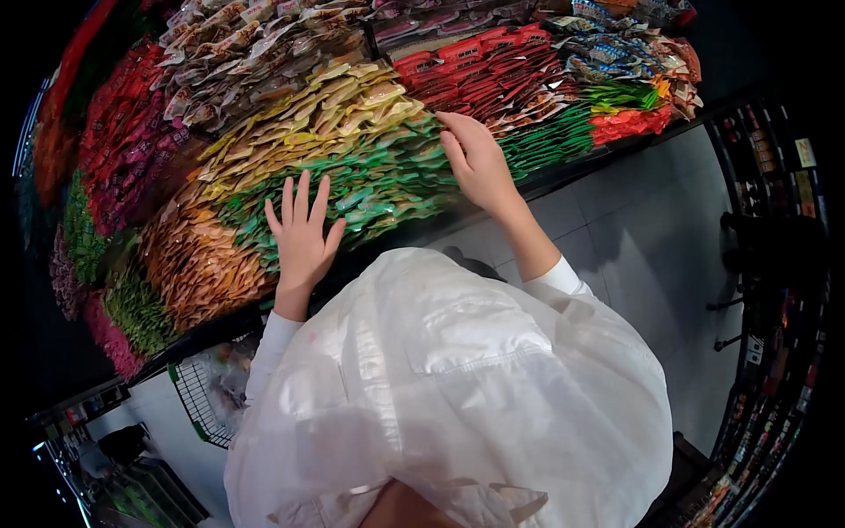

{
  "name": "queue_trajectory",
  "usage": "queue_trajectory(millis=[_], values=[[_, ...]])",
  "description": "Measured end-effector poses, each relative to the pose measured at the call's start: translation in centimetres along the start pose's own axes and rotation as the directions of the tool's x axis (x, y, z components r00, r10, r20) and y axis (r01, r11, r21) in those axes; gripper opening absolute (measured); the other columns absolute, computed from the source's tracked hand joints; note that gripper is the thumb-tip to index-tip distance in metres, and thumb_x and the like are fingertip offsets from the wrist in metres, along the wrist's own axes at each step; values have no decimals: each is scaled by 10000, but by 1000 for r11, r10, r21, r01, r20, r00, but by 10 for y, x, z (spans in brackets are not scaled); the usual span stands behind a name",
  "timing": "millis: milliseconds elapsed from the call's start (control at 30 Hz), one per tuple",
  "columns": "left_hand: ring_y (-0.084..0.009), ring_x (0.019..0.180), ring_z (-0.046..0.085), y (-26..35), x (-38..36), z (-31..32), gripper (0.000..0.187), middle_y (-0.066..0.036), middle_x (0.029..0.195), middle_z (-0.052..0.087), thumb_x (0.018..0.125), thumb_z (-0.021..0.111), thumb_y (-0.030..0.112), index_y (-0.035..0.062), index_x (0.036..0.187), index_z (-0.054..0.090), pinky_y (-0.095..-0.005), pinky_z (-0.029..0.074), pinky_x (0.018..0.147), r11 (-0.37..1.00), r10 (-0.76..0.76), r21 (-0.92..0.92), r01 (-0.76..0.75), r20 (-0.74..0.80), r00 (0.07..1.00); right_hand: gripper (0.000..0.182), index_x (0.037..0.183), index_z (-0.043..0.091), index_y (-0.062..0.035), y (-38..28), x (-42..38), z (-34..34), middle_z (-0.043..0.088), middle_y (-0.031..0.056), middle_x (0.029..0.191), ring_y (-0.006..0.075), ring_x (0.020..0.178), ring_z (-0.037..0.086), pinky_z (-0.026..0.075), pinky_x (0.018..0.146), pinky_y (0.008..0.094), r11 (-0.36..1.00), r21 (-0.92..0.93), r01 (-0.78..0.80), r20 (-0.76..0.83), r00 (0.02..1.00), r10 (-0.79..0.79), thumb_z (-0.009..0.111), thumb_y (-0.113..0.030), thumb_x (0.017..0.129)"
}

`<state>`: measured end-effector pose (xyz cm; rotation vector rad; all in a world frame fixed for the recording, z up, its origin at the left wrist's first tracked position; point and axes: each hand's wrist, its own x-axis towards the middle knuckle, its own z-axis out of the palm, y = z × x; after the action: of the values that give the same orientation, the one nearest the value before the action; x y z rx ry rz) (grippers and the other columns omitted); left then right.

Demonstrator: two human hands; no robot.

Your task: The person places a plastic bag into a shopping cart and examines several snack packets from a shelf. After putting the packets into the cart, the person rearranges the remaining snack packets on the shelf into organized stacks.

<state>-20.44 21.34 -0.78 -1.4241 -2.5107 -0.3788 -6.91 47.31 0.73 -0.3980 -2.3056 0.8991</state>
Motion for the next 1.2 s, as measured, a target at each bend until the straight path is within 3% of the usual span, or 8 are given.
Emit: queue_trajectory(millis=[133, 533, 600, 733, 800, 967, 1033, 1200], values=[[-279, 1376, 288, 2, -1, 9, 601, -93, 1503, 318, 863, 569, 385, 223, 1421, 415, -612, 113, 1093, 998, -23, 58, 23, -3, 1000, 423, 1286, 471, 31, -9, 1, 22, 541, 200, 1245, 369, 1148, 511, 394, 988, 411, 990, -63, 129, -29, 991, -131, 535, -183, 927], [-262, 1368, 301, 3, -3, 11, 595, -89, 1498, 327, 862, 573, 371, 214, 1416, 425, -601, 124, 1095, 998, -23, 61, 24, -22, 1000, 383, 1159, 582, 2, 9, 12, 43, 586, 201, 1119, 367, 1100, 521, 397, 959, 453, 911, -412, 28, -168, 980, -106, 565, -285, 905], [-262, 1367, 303, 3, -3, 11, 592, -89, 1497, 329, 863, 572, 371, 213, 1414, 427, -601, 126, 1095, 998, -25, 60, 27, -23, 999, 382, 1143, 594, -6, 5, 11, 44, 589, 187, 1102, 354, 1063, 544, 401, 937, 458, 929, -358, -94, -112, 992, 58, 569, -302, 902], [-273, 1337, 354, 3, -3, 11, 577, -78, 1472, 376, 861, 577, 410, 223, 1394, 458, -603, 182, 1076, 997, -15, 77, 19, -55, 998, 384, 1145, 591, 0, 2, 13, 50, 588, 180, 1105, 363, 1023, 563, 415, 908, 456, 936, -349, -40, -119, 993, -2, 561, -303, 910], [-275, 1334, 358, 3, -4, 11, 577, -78, 1470, 379, 859, 579, 408, 221, 1392, 461, -601, 186, 1075, 997, -17, 76, 22, -65, 998, 371, 1139, 584, 11, -10, 14, 52, 593, 183, 1084, 366, 995, 575, 438, 885, 438, 993, -81, -85, -86, 993, 78, 554, -286, 919], [-293, 1350, 326, 3, -4, 10, 553, -91, 1469, 369, 863, 585, 395, 217, 1376, 482, -601, 156, 1085, 999, -34, 26, 35, -49, 998, 361, 1168, 551, 17, -11, 22, 42, 591, 186, 1068, 327, 977, 597, 470, 847, 386, 993, 85, -84, -21, 996, 86, 533, -263, 940], [-306, 1354, 314, 4, -3, 8, 540, -99, 1463, 371, 862, 591, 383, 208, 1364, 495, -601, 149, 1087, 999, -37, -9, 37, -67, 997, 398, 1233, 495, 15, -3, 29, 37, 595, 163, 1066, 291, 988, 606, 468, 846, 373, 914, 290, -285, -9, 954, 301, 516, -269, 955], [-341, 1362, 285, 18, 12, -2, 527, -119, 1445, 382, 848, 625, 312, 176, 1344, 509, -576, 135, 1101, 994, 12, -106, -26, -125, 992, 537, 1317, 451, 23, 16, 44, 40, 562, 183, 1267, 325, 1143, 559, 402, 979, 358, 864, 372, -338, 71, 939, 337, 411, -397, 986]])
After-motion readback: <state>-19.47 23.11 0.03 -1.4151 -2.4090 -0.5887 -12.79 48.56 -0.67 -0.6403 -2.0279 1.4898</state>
